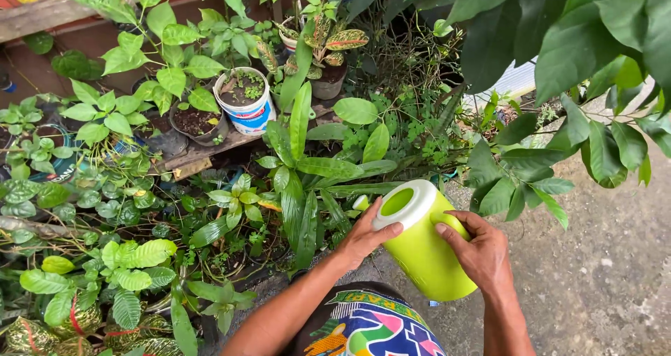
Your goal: Watering various potted and garden plants using a watering can.
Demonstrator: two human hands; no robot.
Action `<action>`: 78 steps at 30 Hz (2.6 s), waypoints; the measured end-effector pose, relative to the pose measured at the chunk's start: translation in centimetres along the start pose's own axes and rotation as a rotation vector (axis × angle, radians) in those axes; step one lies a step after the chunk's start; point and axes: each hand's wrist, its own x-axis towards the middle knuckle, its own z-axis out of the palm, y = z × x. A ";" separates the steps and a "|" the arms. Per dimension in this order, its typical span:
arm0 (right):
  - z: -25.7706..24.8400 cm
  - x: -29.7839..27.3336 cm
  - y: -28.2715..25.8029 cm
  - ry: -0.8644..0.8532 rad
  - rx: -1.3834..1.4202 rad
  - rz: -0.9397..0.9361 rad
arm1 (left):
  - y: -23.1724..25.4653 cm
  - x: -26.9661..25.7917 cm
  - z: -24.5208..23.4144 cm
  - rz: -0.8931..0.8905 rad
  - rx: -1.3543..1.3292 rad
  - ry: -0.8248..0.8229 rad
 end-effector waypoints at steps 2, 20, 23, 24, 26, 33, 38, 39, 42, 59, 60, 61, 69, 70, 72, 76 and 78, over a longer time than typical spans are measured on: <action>0.2 -0.2 -0.2 0.006 -0.013 -0.021 | 0.1 -0.2 -0.3 0.010 0.001 -0.001; -1.5 -4.2 6.7 0.127 0.310 -0.096 | -0.4 -3.2 4.2 0.210 0.443 0.080; -1.7 -4.9 7.8 0.131 0.394 -0.119 | 0.1 -4.0 5.3 0.254 0.478 0.077; -1.8 -5.1 8.1 0.127 0.450 -0.153 | 0.3 -4.4 5.7 0.311 0.459 0.064; -1.7 -5.2 9.0 0.131 0.483 -0.185 | -0.4 -4.0 5.9 0.281 0.484 0.072; -1.8 -5.2 10.2 0.123 0.552 -0.237 | -1.0 -4.2 6.5 0.377 0.538 0.116; -1.6 -4.9 8.7 0.109 0.545 -0.269 | 1.0 -5.1 6.0 0.383 0.508 0.098; -1.6 -4.8 8.4 0.097 0.538 -0.255 | 1.4 -5.4 6.0 0.445 0.489 0.099; -1.2 -4.2 7.6 0.080 0.502 -0.233 | 1.1 -5.0 5.0 0.408 0.422 0.103; 0.6 -1.7 -2.5 -0.030 0.005 -0.085 | -0.2 -2.6 -1.2 0.055 -0.159 0.045; 0.8 -1.5 -2.7 -0.039 -0.004 -0.093 | -0.4 -2.5 -1.4 0.066 -0.219 0.029; 0.9 -1.3 -2.8 -0.042 -0.007 -0.094 | -0.2 -2.6 -1.6 0.066 -0.222 0.031; 1.2 -1.1 -1.8 -0.028 0.118 -0.164 | 0.0 -2.1 -1.8 0.086 -0.143 0.036; 1.0 -1.2 -1.4 -0.026 0.120 -0.159 | 0.1 -2.2 -1.5 0.082 -0.140 0.033; 0.8 -1.4 -0.7 -0.004 0.148 -0.161 | 0.3 -2.3 -1.1 0.117 -0.086 0.028; 0.6 -1.7 1.8 0.063 0.227 -0.192 | 1.2 -2.9 0.2 0.141 0.181 0.092; 0.4 -2.3 2.7 0.080 0.337 -0.173 | 0.7 -2.6 0.8 0.235 0.264 0.111</action>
